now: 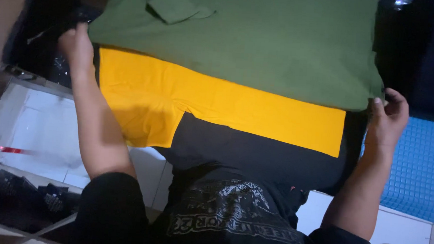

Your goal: A person is smoothing out and folding t-shirts on a flat surface in a storage area.

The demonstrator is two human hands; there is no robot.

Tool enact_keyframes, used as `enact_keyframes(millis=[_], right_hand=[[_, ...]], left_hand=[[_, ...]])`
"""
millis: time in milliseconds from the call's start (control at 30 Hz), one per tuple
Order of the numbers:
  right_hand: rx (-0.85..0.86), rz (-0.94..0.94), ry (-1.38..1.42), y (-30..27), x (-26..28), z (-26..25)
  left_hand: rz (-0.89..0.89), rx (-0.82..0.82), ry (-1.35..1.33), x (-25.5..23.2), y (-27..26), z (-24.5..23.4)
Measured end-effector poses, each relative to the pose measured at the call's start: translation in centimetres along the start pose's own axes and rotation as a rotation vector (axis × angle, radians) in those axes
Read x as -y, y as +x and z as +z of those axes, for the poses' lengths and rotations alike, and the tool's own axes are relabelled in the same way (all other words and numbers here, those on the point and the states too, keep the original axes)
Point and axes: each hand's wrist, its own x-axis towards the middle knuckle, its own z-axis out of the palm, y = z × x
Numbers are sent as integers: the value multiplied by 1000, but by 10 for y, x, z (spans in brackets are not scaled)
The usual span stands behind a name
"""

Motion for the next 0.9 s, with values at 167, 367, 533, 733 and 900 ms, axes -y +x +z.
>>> enact_keyframes(millis=[167, 367, 533, 733, 900], right_hand=[[-52, 98, 165, -12, -7, -2], [50, 98, -94, -18, 34, 5], [-13, 171, -131, -31, 22, -6], [-37, 153, -90, -38, 19, -3], [-7, 90, -151, -43, 18, -9]], left_hand=[[403, -66, 445, 57, 6, -5], [657, -104, 475, 66, 14, -11], [512, -176, 511, 58, -11, -12], [504, -184, 320, 74, -1, -11], [385, -145, 432, 76, -3, -7]])
